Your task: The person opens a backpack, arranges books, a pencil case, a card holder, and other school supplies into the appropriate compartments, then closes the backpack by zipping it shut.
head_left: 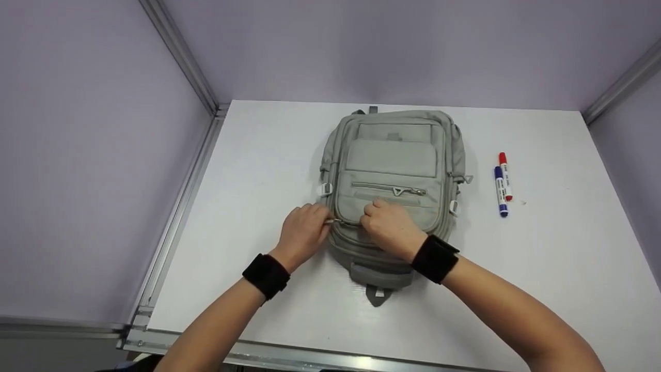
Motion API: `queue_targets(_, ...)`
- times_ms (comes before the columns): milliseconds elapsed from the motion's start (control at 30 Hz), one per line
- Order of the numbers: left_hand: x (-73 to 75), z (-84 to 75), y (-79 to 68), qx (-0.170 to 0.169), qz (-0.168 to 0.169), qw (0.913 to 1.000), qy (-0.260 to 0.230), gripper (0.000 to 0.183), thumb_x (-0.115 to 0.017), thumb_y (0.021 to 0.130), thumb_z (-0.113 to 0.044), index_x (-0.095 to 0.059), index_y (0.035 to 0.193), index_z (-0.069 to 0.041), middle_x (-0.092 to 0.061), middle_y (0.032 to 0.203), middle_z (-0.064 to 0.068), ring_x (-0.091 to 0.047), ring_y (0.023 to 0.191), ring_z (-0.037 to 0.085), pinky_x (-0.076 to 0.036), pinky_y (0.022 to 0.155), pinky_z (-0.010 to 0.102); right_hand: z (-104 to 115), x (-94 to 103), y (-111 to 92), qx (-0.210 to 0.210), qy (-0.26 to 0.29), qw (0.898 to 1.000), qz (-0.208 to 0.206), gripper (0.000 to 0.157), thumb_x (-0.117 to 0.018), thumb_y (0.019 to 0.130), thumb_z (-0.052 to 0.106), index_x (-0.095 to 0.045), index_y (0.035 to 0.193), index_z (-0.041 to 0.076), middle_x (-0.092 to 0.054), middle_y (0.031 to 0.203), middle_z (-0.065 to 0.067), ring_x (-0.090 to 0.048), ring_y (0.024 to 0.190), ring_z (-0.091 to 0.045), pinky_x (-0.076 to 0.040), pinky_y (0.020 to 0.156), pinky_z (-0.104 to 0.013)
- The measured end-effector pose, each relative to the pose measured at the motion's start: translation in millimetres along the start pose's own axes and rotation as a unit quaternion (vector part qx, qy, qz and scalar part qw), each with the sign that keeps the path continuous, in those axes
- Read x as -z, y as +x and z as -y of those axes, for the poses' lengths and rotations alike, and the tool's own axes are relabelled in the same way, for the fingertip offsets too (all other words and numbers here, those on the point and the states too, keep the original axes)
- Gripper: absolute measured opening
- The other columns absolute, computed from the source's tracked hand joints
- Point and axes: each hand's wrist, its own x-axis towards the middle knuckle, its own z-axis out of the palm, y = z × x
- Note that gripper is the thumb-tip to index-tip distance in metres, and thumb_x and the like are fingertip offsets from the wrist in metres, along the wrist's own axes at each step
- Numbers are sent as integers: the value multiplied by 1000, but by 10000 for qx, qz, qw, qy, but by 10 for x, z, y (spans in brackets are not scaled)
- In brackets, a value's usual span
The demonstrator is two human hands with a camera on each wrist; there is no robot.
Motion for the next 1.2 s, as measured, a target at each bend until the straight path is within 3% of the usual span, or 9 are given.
queue_targets(433, -6, 264, 285, 134, -251, 9995, 109, 7, -68, 97, -15, -63, 95, -12, -67, 89, 2, -62, 77, 23, -47, 62, 38, -36, 141, -80, -229, 59, 9994, -247, 9, -64, 88, 0, -67, 81, 6, -60, 80, -5, -57, 66, -25, -50, 49, -38)
queue_targets(667, -22, 363, 539, 346, -55, 9993, 114, 7, -65, 100, -18, -65, 97, -12, -67, 90, 3, -63, 80, 24, -49, 66, 40, -52, 219, -83, -252, 152, 9992, -280, 12, -62, 91, -1, -68, 83, 6, -62, 82, -5, -58, 67, -24, -50, 51, -37)
queue_targets(1067, -88, 466, 986, 988, 238, 9948, 30, 8, -63, 100, -14, -65, 93, -10, -66, 88, 6, -63, 81, 29, -49, 68, 44, -72, 314, -85, -312, 131, 9981, -518, 13, -62, 89, -2, -71, 87, 6, -65, 84, -4, -61, 68, -21, -51, 49, -34)
queue_targets(1200, -135, 467, 1076, 1121, 170, 9935, -29, 8, -63, 100, -15, -67, 94, -11, -67, 88, 6, -64, 81, 29, -50, 69, 44, -82, 349, -84, -379, 13, 9981, -495, 10, -66, 90, 1, -72, 87, 8, -65, 85, -3, -62, 70, -21, -52, 49, -34)
